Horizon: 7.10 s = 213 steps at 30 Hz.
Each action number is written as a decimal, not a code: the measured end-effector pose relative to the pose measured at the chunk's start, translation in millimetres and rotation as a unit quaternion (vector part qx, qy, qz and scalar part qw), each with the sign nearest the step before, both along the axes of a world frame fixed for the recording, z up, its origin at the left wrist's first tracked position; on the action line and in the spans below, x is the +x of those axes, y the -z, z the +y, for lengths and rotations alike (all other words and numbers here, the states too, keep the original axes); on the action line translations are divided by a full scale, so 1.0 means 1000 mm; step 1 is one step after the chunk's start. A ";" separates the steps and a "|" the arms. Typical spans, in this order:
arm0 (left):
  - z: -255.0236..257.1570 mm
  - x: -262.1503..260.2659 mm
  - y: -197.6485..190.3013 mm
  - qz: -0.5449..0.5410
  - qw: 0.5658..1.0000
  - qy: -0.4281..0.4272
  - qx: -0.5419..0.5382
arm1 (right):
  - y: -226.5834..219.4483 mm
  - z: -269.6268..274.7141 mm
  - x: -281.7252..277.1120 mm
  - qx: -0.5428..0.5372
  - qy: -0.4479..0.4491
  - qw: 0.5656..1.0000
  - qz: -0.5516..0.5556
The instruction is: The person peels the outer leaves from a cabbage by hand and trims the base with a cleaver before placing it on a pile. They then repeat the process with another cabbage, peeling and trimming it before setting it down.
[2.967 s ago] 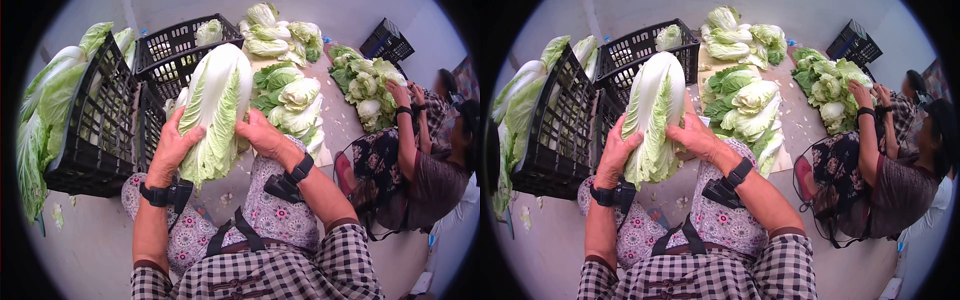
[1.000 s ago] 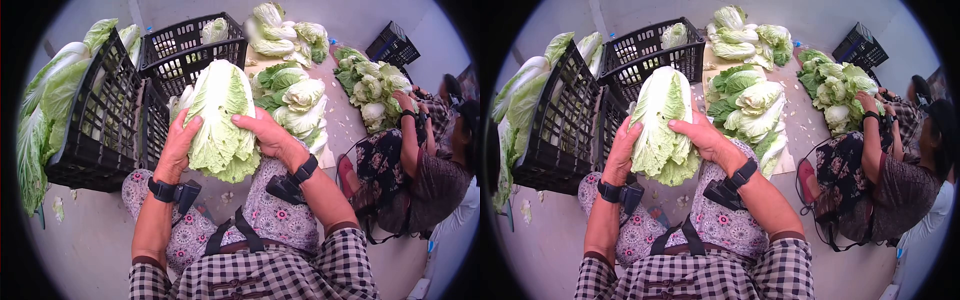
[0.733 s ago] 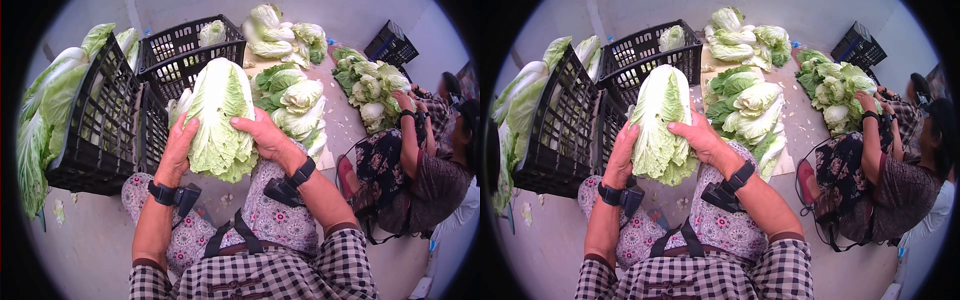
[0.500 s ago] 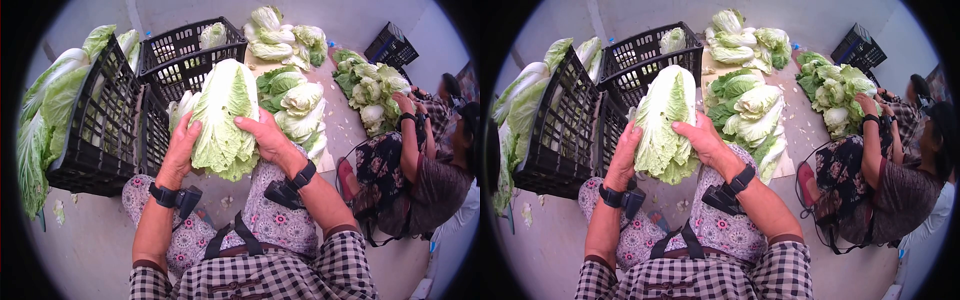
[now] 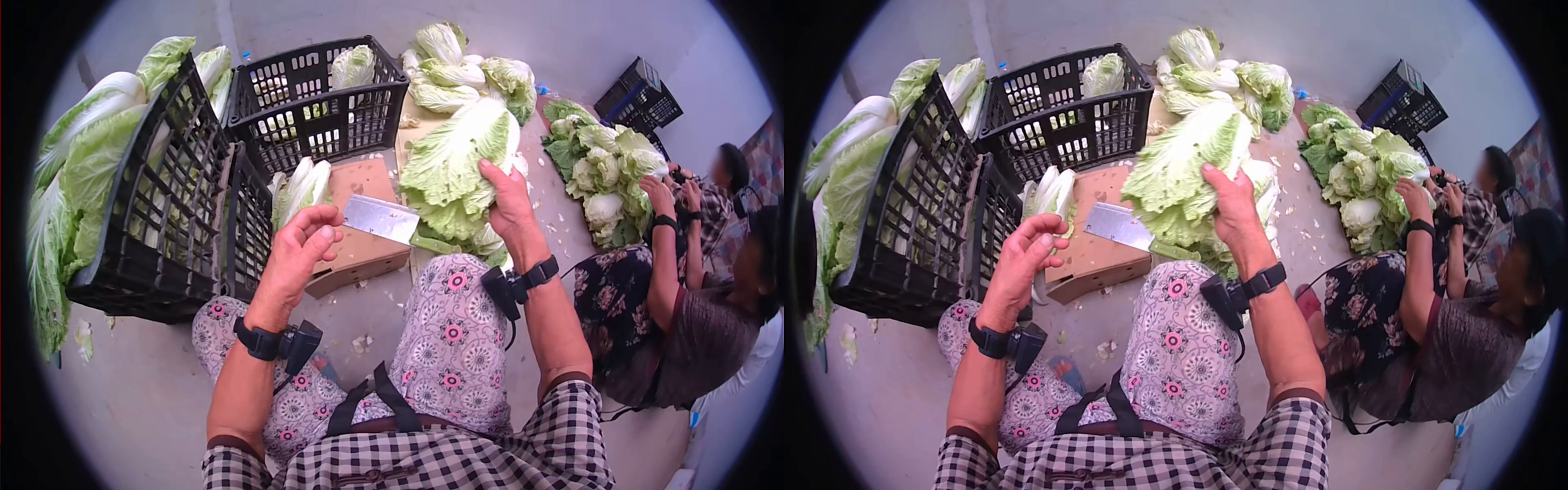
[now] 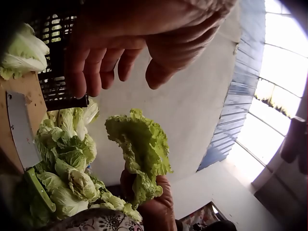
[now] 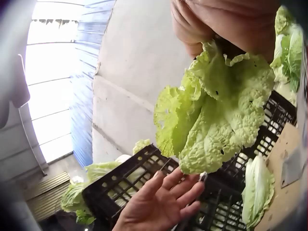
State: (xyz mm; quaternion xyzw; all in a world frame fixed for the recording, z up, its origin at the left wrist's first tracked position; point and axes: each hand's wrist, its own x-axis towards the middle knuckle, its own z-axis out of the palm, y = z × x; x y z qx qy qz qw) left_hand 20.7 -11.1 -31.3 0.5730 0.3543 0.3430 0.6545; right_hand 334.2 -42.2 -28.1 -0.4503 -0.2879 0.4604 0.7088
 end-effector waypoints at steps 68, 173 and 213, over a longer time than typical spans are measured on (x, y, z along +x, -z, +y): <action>0.109 -0.039 0.107 0.290 0.947 -0.112 0.080 | 0.131 -0.024 0.038 -0.211 -0.243 0.916 -0.242; -0.001 0.006 0.017 0.055 0.966 0.075 0.242 | 0.002 -0.033 -0.112 0.011 -0.212 0.950 -0.229; -0.016 0.018 0.007 0.014 0.973 0.053 0.225 | 0.003 -0.034 -0.103 -0.057 -0.224 0.928 -0.294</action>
